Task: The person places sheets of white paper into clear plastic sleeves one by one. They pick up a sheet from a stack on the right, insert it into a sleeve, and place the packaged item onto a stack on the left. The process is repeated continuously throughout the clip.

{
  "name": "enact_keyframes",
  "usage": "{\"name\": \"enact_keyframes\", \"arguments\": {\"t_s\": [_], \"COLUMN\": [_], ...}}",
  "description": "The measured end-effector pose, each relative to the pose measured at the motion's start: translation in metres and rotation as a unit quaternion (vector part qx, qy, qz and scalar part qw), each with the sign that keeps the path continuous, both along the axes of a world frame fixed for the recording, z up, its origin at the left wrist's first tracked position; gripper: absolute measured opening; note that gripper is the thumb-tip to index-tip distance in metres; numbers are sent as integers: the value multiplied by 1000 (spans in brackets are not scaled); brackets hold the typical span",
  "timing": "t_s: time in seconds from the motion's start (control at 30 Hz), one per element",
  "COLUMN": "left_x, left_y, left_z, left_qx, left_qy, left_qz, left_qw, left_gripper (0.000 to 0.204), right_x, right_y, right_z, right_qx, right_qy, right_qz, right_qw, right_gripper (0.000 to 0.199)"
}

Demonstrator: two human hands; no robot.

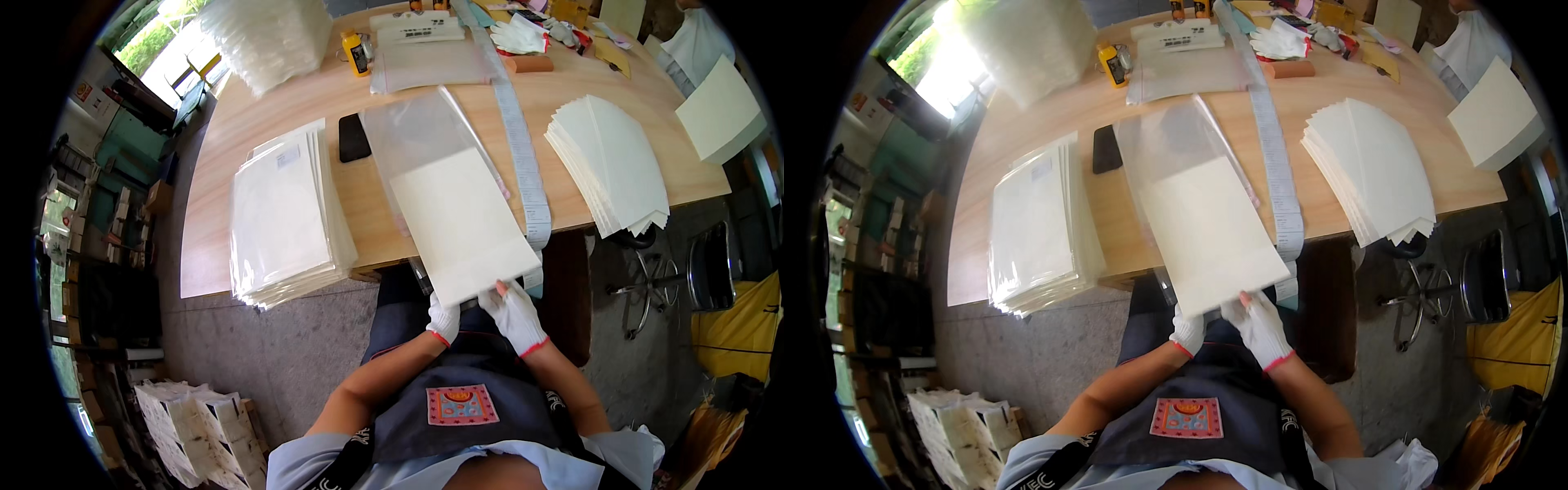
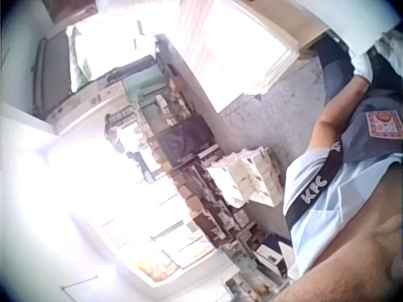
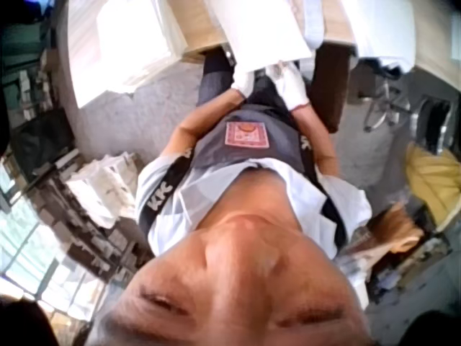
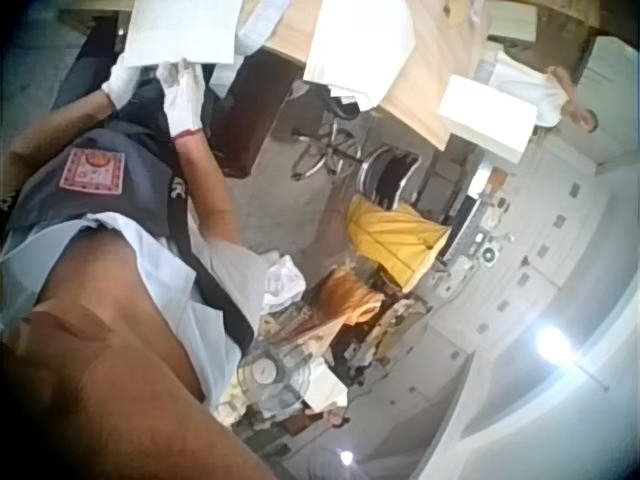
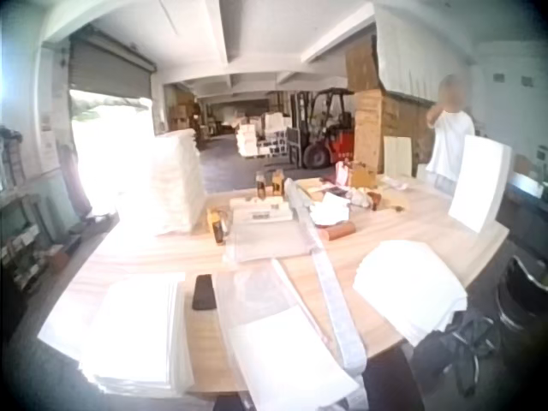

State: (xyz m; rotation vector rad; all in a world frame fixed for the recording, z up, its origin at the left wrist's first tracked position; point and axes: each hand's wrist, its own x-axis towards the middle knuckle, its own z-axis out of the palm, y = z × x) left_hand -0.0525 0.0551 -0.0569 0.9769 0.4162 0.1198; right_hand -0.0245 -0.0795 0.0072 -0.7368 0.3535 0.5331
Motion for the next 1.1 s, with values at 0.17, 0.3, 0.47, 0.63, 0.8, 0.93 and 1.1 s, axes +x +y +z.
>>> {"name": "enact_keyframes", "arguments": {"t_s": [0.17,0.3,0.47,0.63,0.8,0.93,1.1], "left_x": [6,-2,-23,-26,-26,-22,-22], "left_y": [23,49,95,102,107,110,105], "left_z": [17,40,52,58,58,56,53], "left_qx": [-109,-105,40,66,58,32,113], "left_qy": [122,177,153,152,122,139,125], "left_qz": [-50,-84,-62,-97,-92,-79,-96], "left_qw": [985,975,985,981,987,987,981], "left_gripper": [22,32,26,20,17,16,17], "right_x": [20,18,24,28,33,32,32], "right_y": [37,33,52,89,104,102,96], "right_z": [-7,2,43,26,17,11,13], "right_qx": [193,68,-356,-556,-582,-579,-531], "right_qy": [29,-44,-313,-620,-670,-668,-643], "right_qz": [-44,112,323,278,285,254,303], "right_qw": [980,990,819,479,363,392,461], "right_gripper": [40,38,23,16,15,13,14]}}
